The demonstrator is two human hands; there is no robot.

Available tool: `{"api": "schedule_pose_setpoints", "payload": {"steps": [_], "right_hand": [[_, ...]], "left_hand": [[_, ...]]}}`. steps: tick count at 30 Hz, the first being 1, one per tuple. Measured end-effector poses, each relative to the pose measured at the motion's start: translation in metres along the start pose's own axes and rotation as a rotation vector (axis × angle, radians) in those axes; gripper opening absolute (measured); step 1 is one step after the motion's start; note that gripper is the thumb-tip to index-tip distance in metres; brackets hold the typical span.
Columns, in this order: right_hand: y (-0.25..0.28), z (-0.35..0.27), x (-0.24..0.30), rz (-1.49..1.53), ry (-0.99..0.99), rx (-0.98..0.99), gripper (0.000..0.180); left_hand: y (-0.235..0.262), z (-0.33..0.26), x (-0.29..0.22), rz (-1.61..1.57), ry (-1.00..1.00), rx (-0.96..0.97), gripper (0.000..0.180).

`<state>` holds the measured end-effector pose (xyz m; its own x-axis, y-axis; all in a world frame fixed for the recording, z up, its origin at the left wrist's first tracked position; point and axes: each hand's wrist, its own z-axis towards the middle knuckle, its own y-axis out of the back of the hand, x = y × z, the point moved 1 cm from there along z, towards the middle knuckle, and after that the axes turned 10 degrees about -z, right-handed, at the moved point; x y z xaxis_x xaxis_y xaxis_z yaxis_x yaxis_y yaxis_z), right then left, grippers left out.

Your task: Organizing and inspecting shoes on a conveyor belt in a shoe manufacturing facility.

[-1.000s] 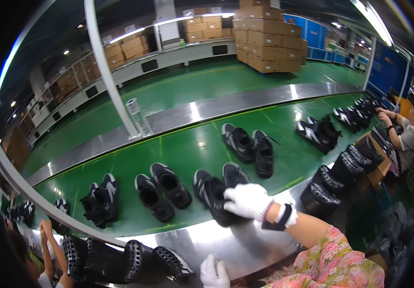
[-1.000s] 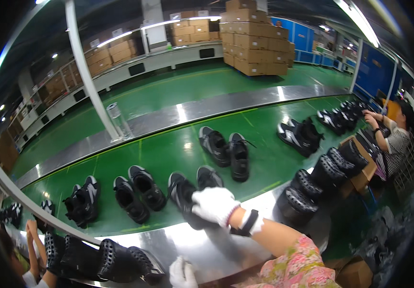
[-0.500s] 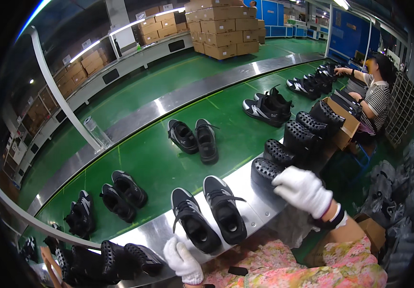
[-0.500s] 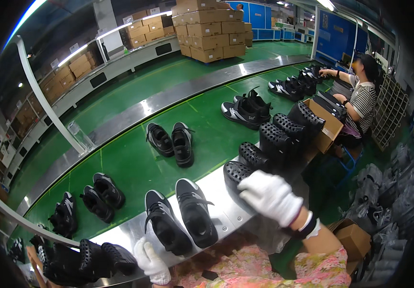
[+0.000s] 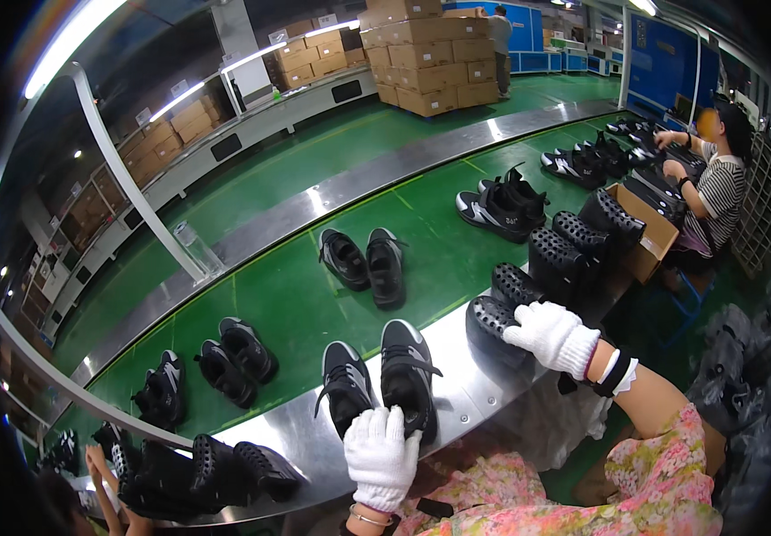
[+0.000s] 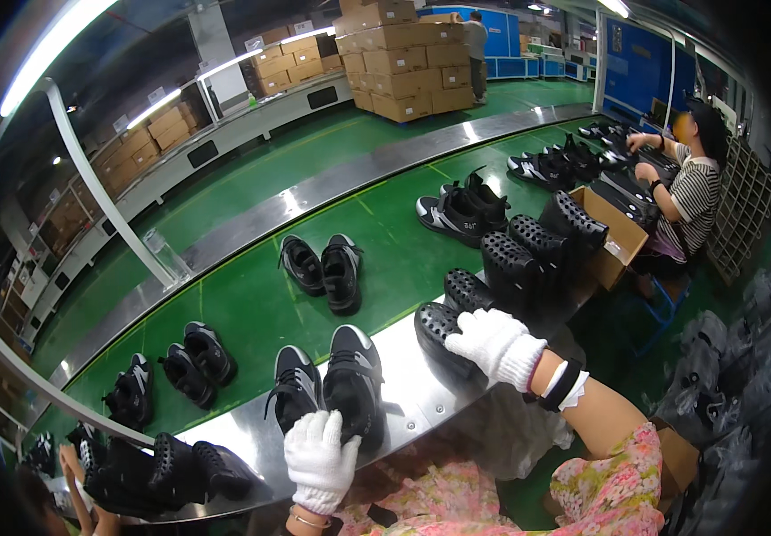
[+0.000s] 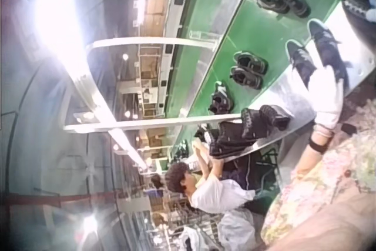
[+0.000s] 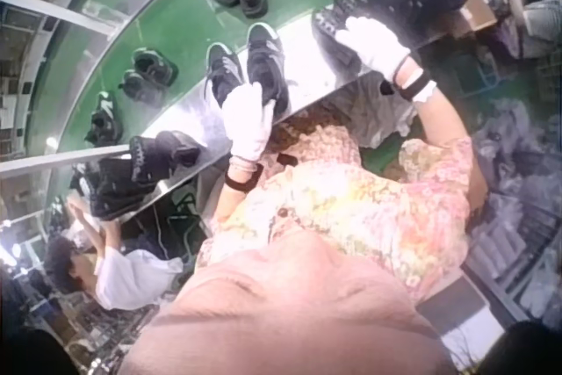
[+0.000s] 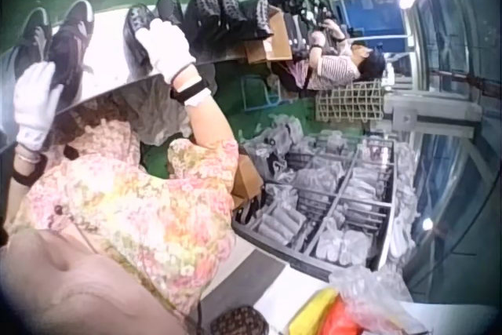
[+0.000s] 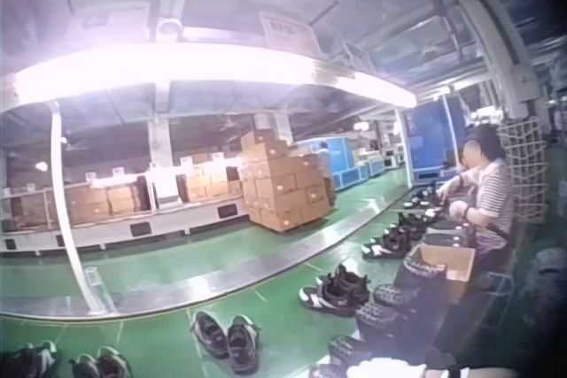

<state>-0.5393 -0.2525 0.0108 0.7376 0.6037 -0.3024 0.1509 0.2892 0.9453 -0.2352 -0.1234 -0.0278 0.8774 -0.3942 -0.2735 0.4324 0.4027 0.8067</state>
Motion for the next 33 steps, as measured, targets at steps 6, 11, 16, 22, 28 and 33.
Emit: {"api": "schedule_pose_setpoints", "payload": {"steps": [6, 11, 16, 22, 28, 33], "right_hand": [[0.051, -0.028, -0.025, -0.011, -0.142, -0.367, 0.022], [0.09, -0.006, 0.017, 0.027, -0.126, -0.731, 0.016], [0.096, 0.012, 0.107, 0.423, 0.228, -0.809, 0.028], [0.092, 0.031, 0.149, 0.636, 0.264, -0.708, 0.041], [0.094, 0.022, 0.188, 1.267, -0.086, -0.205, 0.082], [0.062, 0.026, 0.175, 1.263, -0.309, -0.495, 0.057]], "left_hand": [[0.009, 0.005, -0.004, -0.31, -0.041, -0.097, 0.061], [0.033, 0.009, -0.001, -0.453, 0.185, -0.164, 0.056], [-0.103, 0.0, 0.111, -2.643, 0.779, -0.111, 0.076], [0.037, 0.01, 0.036, -2.164, 0.727, -0.448, 0.047], [0.022, 0.008, 0.046, -1.771, 0.911, -0.693, 0.03], [0.039, 0.032, 0.005, -0.918, 0.537, -0.352, 0.031]]}}
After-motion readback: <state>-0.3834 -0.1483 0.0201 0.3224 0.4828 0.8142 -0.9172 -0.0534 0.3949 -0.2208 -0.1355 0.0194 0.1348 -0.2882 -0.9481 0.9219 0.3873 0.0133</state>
